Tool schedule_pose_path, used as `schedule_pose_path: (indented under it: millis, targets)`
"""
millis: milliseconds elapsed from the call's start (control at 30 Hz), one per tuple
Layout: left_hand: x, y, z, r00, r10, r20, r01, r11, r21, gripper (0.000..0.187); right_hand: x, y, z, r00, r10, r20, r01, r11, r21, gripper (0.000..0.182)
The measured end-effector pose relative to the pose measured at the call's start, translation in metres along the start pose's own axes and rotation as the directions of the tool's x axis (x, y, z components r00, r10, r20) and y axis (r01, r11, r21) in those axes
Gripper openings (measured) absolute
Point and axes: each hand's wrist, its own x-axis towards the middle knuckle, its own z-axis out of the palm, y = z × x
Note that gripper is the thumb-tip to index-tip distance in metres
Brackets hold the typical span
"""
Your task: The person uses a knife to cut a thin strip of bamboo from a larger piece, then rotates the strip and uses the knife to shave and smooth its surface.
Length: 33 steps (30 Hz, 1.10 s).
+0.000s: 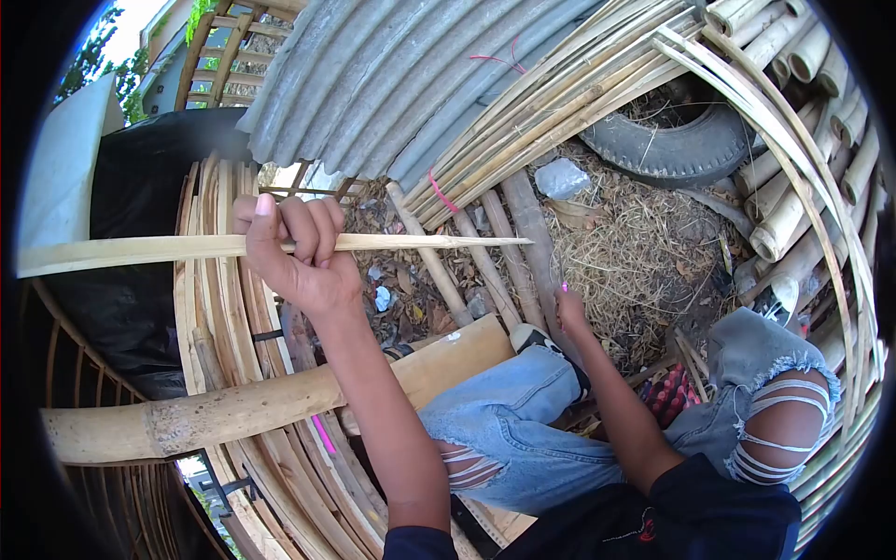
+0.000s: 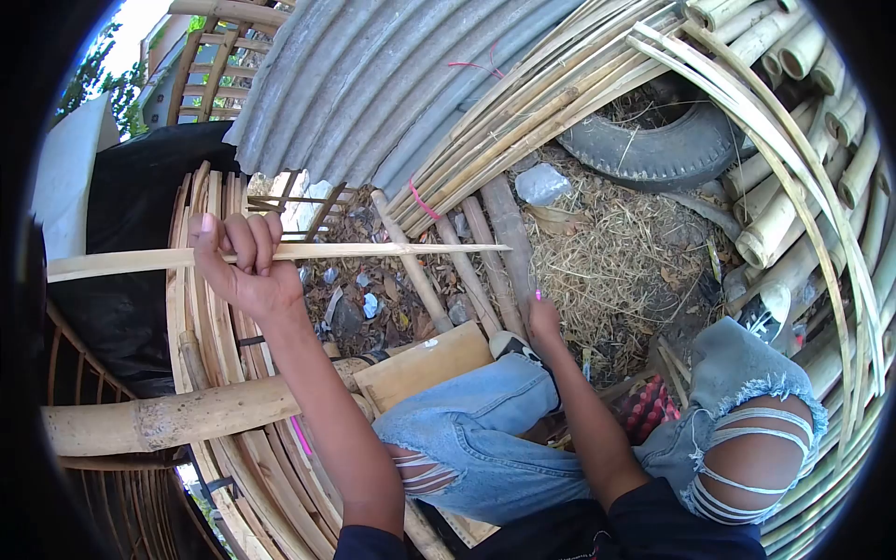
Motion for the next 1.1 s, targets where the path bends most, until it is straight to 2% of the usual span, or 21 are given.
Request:
schedule_pose_path:
  millis: [33,100,133,200,333,367,433,467,500,567,600,667,733,867,933,967,1033,1067,1100]
  targets:
    - [0.001,0.0,0.0,0.999,-0.012,0.033,0.012,1.0,-0.005,0.024,0.005,-0.006,-0.006,1.0,-0.025,-0.012,0.025,1.0,-0.012,0.032]
    - [0.003,0.0,0.003,1.0,-0.001,0.02,0.002,0.998,-0.056,0.025,0.014,-0.015,-0.015,0.975,-0.221,-0.029,0.216,0.97,-0.112,0.038]
    - [0.003,0.0,0.006,1.0,-0.011,0.02,0.011,1.0,-0.021,0.026,-0.023,-0.058,-0.02,0.975,-0.2,0.094,0.2,0.98,0.011,0.045]
    - [0.002,0.002,0.013,1.0,-0.03,0.01,0.03,0.999,0.014,0.028,-0.055,-0.095,-0.005,0.934,-0.347,0.088,0.331,0.93,0.158,0.048]
    - [-0.001,-0.003,0.018,1.0,0.023,-0.021,-0.023,1.0,-0.004,0.029,-0.113,-0.143,0.033,0.758,-0.61,0.233,0.572,0.792,0.214,0.046]
    - [-0.002,-0.003,0.019,1.0,0.018,-0.014,-0.018,1.0,-0.001,0.029,-0.118,-0.145,0.043,0.761,-0.607,0.229,0.567,0.794,0.219,0.046]
    - [0.0,-0.004,0.02,0.957,0.102,-0.27,-0.064,0.987,0.147,0.028,-0.122,-0.152,0.06,0.628,-0.764,0.144,0.742,0.645,0.184,0.043]
    - [0.001,-0.006,0.017,0.932,0.12,-0.341,-0.068,0.984,0.162,0.028,-0.125,-0.157,0.064,0.672,-0.726,0.147,0.705,0.688,0.175,0.041]
    - [0.003,-0.006,0.014,0.936,0.118,-0.332,-0.066,0.984,0.163,0.028,-0.12,-0.157,0.066,0.675,-0.725,0.139,0.702,0.689,0.18,0.041]
    - [0.007,-0.006,0.006,0.9,0.168,-0.401,-0.077,0.969,0.235,0.029,-0.101,-0.147,0.074,0.69,-0.722,0.055,0.718,0.692,0.068,0.042]
    - [0.008,-0.004,0.004,0.893,0.166,-0.418,-0.048,0.959,0.278,0.031,-0.09,-0.141,0.072,0.738,-0.67,0.08,0.673,0.739,-0.032,0.045]
    - [0.012,-0.005,0.0,0.882,0.167,-0.441,-0.035,0.956,0.292,0.031,-0.043,-0.103,0.077,0.871,-0.486,0.07,0.491,0.854,-0.171,0.049]
    - [0.015,-0.007,-0.008,0.866,0.162,-0.473,-0.015,0.955,0.297,0.031,0.012,-0.055,0.074,0.972,-0.233,-0.042,0.2,0.902,-0.382,0.05]
    - [0.019,-0.009,-0.017,0.851,0.183,-0.492,-0.002,0.938,0.346,0.032,0.026,-0.048,0.057,0.986,-0.164,0.003,0.144,0.86,-0.489,0.053]
    - [0.019,-0.008,-0.027,0.849,0.163,-0.502,0.017,0.942,0.335,0.032,-0.001,-0.075,0.055,0.865,-0.423,0.269,0.468,0.873,-0.135,0.056]
    - [0.02,-0.008,-0.031,0.849,0.145,-0.508,0.026,0.949,0.314,0.033,0.004,-0.072,0.06,0.868,-0.413,0.275,0.459,0.879,-0.13,0.056]
    - [0.02,-0.007,-0.042,0.835,0.149,-0.53,0.03,0.949,0.314,0.034,0.021,-0.056,0.064,0.902,-0.395,0.177,0.427,0.876,-0.222,0.058]
    - [0.02,-0.006,-0.047,0.833,0.137,-0.536,0.037,0.953,0.3,0.034,0.051,-0.029,0.065,0.954,-0.297,-0.046,0.263,0.899,-0.351,0.058]
    - [0.023,-0.007,-0.049,0.836,0.125,-0.534,0.035,0.96,0.279,0.034,0.051,-0.039,0.057,0.951,-0.306,-0.047,0.272,0.897,-0.348,0.058]
